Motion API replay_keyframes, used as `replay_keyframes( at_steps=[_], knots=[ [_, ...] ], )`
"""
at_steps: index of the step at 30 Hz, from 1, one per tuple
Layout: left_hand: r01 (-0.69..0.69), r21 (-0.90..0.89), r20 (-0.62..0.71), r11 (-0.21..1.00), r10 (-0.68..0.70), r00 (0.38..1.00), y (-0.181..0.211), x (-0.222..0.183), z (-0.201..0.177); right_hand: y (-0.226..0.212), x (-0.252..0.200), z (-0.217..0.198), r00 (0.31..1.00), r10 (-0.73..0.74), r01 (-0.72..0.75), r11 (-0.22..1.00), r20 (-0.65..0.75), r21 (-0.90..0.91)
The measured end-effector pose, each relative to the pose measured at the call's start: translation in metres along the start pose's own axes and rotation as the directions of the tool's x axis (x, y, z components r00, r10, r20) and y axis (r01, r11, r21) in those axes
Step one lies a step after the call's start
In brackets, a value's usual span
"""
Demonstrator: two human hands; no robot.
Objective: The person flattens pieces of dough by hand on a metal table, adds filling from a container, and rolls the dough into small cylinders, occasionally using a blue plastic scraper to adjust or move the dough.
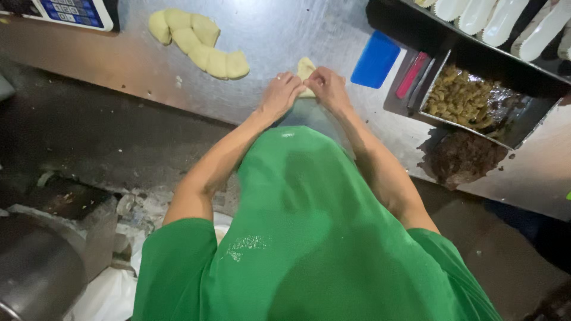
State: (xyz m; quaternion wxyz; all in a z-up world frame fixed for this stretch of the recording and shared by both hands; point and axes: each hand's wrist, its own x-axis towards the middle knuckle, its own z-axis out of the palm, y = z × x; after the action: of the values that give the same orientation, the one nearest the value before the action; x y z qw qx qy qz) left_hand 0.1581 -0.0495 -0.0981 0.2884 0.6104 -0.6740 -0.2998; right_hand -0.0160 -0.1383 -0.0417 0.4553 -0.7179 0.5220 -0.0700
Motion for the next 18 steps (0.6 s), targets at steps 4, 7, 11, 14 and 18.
replay_keyframes(
  at_steps=[4, 7, 11, 14, 18],
  knots=[
    [0.100, 0.103, -0.073, 0.990, -0.093, 0.993, -0.004, 0.003, 0.013, 0.015, 0.005, 0.016, 0.965, -0.201, 0.132, 0.928, -0.170, -0.349],
    [0.146, 0.246, -0.212, 0.958, -0.093, 0.973, 0.011, 0.013, 0.006, 0.018, 0.012, 0.005, 0.952, -0.224, 0.150, 0.935, -0.209, -0.321],
    [0.209, 0.228, -0.188, 0.951, -0.167, 0.968, 0.008, 0.034, -0.015, 0.022, 0.026, -0.012, 0.941, -0.250, 0.165, 0.927, -0.229, -0.336],
    [0.053, 0.302, -0.184, 0.952, 0.004, 0.983, -0.018, 0.046, -0.025, 0.041, 0.041, -0.024, 0.955, -0.265, 0.212, 0.924, -0.133, -0.317],
    [0.010, 0.303, -0.061, 0.953, 0.009, 0.998, -0.032, 0.036, -0.033, 0.053, 0.031, -0.029, 0.971, -0.225, 0.210, 0.964, -0.079, -0.165]
  ],
)
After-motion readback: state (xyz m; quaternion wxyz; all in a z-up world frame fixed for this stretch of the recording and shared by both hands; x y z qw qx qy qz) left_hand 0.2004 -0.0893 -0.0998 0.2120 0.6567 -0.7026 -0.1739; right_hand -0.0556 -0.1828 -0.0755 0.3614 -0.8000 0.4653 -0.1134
